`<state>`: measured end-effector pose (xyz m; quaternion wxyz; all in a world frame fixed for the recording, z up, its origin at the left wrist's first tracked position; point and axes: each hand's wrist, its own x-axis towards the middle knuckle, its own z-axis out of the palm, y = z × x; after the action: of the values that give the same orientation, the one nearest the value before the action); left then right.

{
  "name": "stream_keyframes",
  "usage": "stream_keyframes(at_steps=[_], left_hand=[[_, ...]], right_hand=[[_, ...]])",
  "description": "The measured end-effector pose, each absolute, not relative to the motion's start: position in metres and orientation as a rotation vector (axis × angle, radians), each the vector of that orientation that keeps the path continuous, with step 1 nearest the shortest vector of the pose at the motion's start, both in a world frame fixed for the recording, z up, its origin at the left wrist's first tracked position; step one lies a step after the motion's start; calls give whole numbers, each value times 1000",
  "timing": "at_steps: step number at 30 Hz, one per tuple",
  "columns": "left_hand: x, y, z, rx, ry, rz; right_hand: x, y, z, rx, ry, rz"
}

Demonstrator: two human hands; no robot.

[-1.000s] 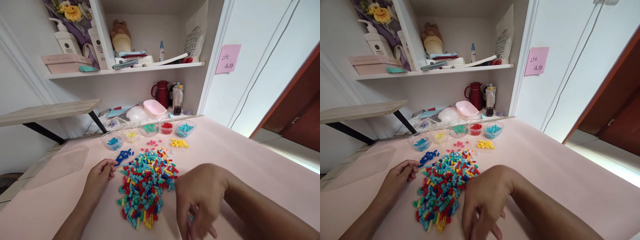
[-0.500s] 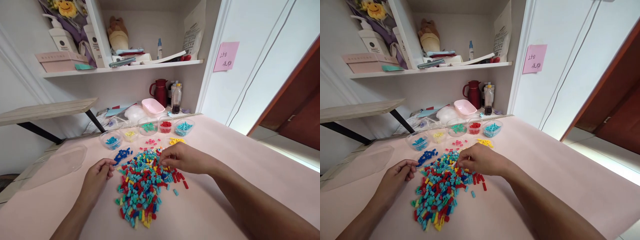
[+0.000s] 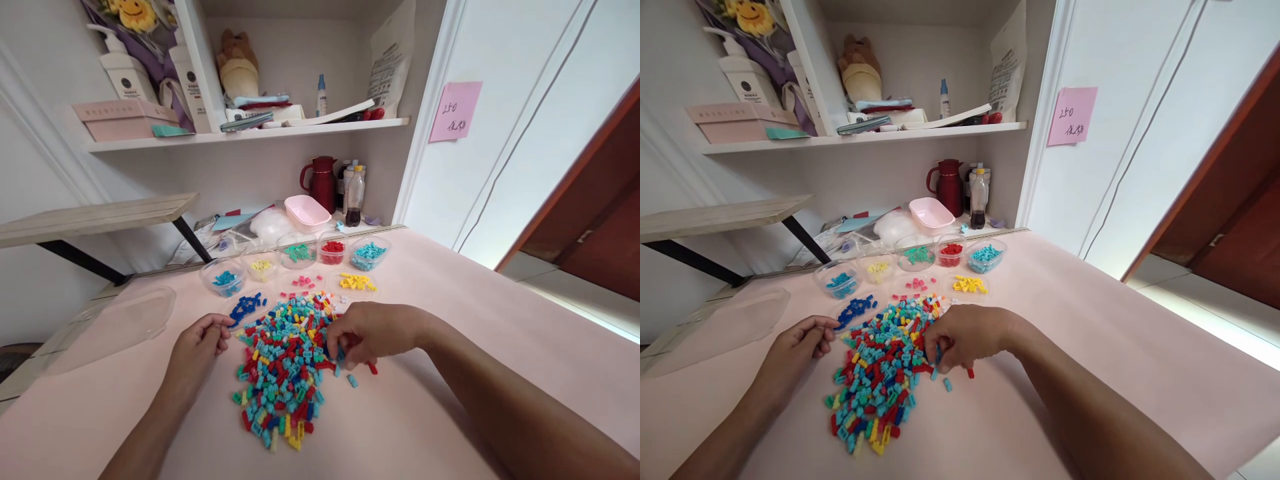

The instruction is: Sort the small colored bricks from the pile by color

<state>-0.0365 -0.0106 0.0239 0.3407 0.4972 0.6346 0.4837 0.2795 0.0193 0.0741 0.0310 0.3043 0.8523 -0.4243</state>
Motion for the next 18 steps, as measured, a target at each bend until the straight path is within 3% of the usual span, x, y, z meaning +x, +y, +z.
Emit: stream_keyframes(at_steps=[6,10,13,18], left_hand=[[-39,-10,21,1294,1644,1255],[-39,-11,20,1296,1632,1248],[-39,-12,20,1306,1644,1245],[-36,-14,23,1302,1640,1241]], right_hand=[[254,-1,73,762,2939,-1299],[229,-19,63,482,3432,-860],[218,-25,51,235,3442,-515],[220,-17,45,275,3413,-366]])
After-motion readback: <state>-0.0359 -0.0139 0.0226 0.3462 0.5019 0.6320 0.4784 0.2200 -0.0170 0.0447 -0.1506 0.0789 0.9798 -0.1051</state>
